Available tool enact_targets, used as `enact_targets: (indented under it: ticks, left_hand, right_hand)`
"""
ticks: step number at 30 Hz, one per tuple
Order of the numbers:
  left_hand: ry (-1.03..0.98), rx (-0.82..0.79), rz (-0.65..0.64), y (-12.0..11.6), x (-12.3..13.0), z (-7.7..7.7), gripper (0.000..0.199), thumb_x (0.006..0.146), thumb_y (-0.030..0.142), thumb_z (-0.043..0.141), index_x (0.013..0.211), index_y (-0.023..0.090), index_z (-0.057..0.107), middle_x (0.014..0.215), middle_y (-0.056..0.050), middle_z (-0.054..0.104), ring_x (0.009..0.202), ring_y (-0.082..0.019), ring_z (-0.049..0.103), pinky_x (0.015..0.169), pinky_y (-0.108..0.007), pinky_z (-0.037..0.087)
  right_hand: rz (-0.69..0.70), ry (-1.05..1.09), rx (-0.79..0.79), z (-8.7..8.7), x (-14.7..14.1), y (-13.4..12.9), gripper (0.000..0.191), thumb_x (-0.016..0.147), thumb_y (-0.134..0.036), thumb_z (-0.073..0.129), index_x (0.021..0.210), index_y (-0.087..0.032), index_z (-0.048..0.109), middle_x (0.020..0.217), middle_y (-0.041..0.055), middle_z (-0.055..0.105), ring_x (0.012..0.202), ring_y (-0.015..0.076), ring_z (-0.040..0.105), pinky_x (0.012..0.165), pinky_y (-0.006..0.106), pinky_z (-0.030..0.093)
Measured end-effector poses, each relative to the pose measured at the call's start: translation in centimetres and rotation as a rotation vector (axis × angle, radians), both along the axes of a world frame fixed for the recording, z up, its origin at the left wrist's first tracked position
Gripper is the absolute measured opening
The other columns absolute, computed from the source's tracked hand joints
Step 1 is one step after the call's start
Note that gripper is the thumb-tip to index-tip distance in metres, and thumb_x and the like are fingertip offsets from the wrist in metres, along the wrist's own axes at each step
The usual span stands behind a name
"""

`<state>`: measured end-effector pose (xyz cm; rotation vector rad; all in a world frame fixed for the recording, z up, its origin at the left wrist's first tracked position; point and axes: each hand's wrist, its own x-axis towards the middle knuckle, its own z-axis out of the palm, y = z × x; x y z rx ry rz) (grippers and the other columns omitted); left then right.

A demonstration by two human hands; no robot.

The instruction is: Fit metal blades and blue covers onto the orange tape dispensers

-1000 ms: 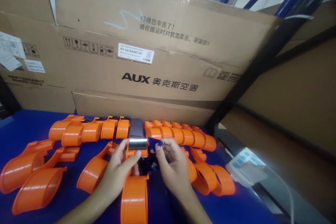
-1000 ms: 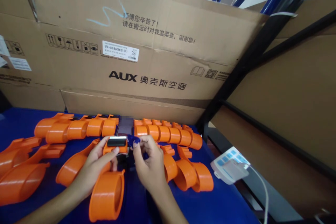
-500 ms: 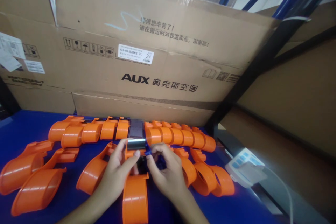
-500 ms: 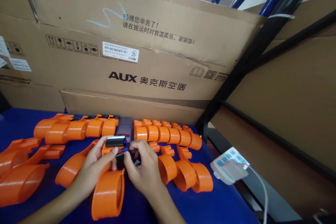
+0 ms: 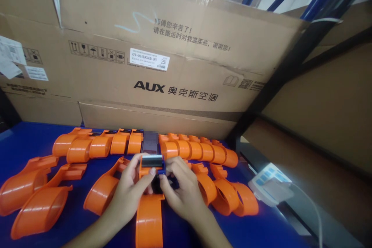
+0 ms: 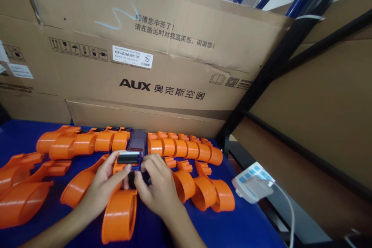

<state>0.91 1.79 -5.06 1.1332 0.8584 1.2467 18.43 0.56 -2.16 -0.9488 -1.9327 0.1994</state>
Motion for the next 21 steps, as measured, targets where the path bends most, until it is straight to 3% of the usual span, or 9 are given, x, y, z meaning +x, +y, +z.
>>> enact_targets:
  ticks: [8, 11, 13, 17, 21]
  left_hand:
    - [-0.088, -0.009, -0.044, -0.1, 0.3, 0.5, 0.030, 0.091, 0.040, 0.076, 0.114, 0.024, 0.065, 0.071, 0.004, 0.066, 0.055, -0.012, 0.056, 0.060, -0.025, 0.048]
    - [-0.155, -0.015, -0.095, -0.5, 0.4, 0.9, 0.034, 0.093, 0.037, 0.075, 0.121, 0.023, 0.063, 0.064, 0.005, 0.065, 0.054, -0.013, 0.056, 0.062, -0.026, 0.047]
    - [-0.180, -0.046, -0.138, -0.8, 0.3, 1.1, 0.046, 0.093, 0.036, 0.074, 0.134, 0.024, 0.056, 0.062, 0.005, 0.066, 0.054, -0.014, 0.058, 0.062, -0.026, 0.048]
    - [-0.205, -0.118, -0.238, -1.3, 0.3, 1.6, 0.073, 0.092, 0.040, 0.075, 0.154, 0.022, 0.040, 0.057, 0.003, 0.067, 0.052, -0.017, 0.061, 0.061, -0.028, 0.051]
    - [-0.232, -0.131, -0.349, -1.6, 0.1, 1.6, 0.085, 0.093, 0.041, 0.075, 0.164, 0.023, 0.030, 0.060, -0.001, 0.071, 0.053, -0.019, 0.067, 0.060, -0.030, 0.054]
  right_hand:
    - [0.038, 0.042, -0.029, 0.6, 0.9, -0.1, 0.011, 0.097, -0.023, 0.059, 0.089, -0.024, 0.052, 0.095, 0.0057, 0.061, 0.089, 0.0232, 0.060, 0.079, 0.037, 0.052]
    - [0.044, 0.214, -0.129, 0.4, 1.1, -0.2, 0.007, 0.101, -0.031, 0.055, 0.103, -0.025, 0.057, 0.099, 0.0058, 0.062, 0.092, 0.0232, 0.062, 0.084, 0.039, 0.054]
    - [0.063, 0.319, -0.245, 0.3, 1.1, -0.3, 0.020, 0.105, -0.035, 0.052, 0.122, -0.026, 0.057, 0.109, 0.0072, 0.066, 0.100, 0.0242, 0.065, 0.090, 0.040, 0.054]
    - [0.260, 0.452, -0.541, 0.8, 0.7, -0.5, 0.041, 0.108, -0.043, 0.051, 0.147, -0.032, 0.046, 0.121, 0.0073, 0.070, 0.109, 0.0253, 0.069, 0.095, 0.040, 0.055]
    - [0.443, 0.529, -0.671, 1.7, 0.7, -0.5, 0.041, 0.104, -0.048, 0.058, 0.141, -0.032, 0.055, 0.120, 0.0063, 0.071, 0.106, 0.0251, 0.070, 0.098, 0.040, 0.054]
